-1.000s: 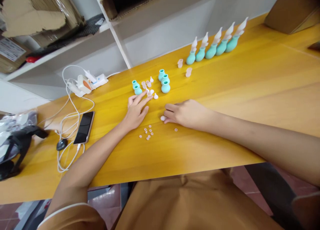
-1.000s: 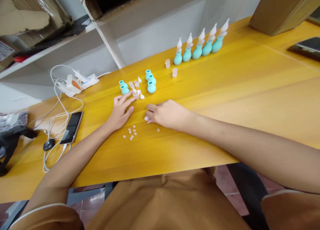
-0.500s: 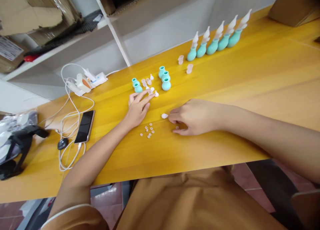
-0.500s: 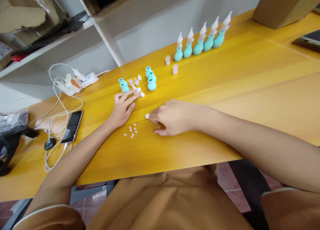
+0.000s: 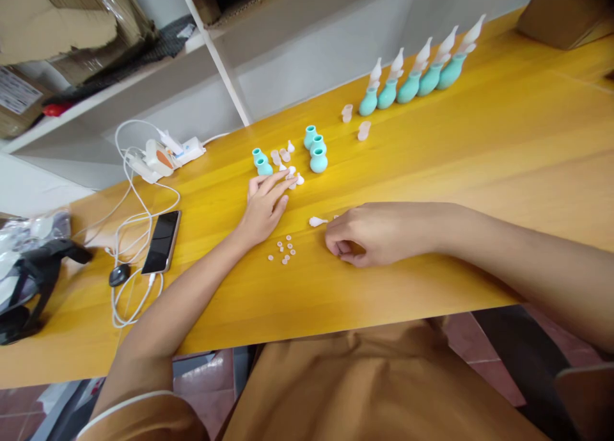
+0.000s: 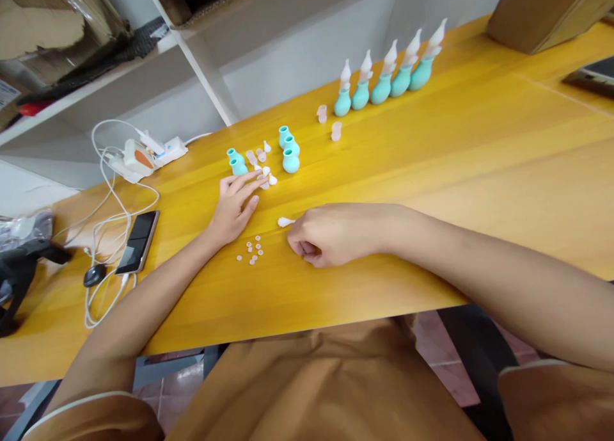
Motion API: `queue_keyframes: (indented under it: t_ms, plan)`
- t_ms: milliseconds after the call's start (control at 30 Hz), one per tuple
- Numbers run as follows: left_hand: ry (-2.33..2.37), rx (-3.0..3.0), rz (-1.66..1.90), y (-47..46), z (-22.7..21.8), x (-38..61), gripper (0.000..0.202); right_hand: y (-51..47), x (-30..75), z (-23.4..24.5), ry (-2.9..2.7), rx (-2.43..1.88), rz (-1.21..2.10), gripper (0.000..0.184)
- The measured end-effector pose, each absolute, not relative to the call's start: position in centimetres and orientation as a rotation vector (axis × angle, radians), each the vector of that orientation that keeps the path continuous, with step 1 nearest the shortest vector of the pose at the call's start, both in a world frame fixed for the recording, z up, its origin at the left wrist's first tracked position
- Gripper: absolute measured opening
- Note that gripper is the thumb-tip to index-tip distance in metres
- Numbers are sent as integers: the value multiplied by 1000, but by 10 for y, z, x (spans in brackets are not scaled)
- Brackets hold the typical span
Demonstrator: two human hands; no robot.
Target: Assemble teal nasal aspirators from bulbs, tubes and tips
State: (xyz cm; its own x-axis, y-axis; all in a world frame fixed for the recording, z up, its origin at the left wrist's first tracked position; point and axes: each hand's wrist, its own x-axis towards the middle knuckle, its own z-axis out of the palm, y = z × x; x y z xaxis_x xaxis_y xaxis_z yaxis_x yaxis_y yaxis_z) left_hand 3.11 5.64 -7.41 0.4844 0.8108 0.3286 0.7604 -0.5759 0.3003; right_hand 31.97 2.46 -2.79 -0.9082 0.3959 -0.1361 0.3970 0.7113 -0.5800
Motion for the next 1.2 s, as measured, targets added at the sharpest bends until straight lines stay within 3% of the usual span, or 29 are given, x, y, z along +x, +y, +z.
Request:
queue_keyframes:
  t_ms: [267, 667, 800, 967, 1067, 1200]
  plan:
    - [1394, 2600, 827, 51, -74, 26, 23, 29, 324, -30, 2930, 652, -1036, 16]
    - [1129, 2396, 964, 36, -69, 27, 13, 35, 322, -41, 3162, 564, -935, 14]
    - [982, 2333, 1102, 22, -70, 32, 17, 37, 320, -44, 3358, 725, -1254, 12]
    - [882, 2344, 1170, 5, -71, 42, 19, 32, 313, -50, 3047, 1131, -1983, 30]
    - [791, 2436, 1221, 3, -71, 44, 25, 29, 307, -54, 2786, 1127, -2308, 36]
    - [713, 2485, 1230, 5, -72, 44, 28, 29, 303, -59, 2619, 1055, -2495, 38]
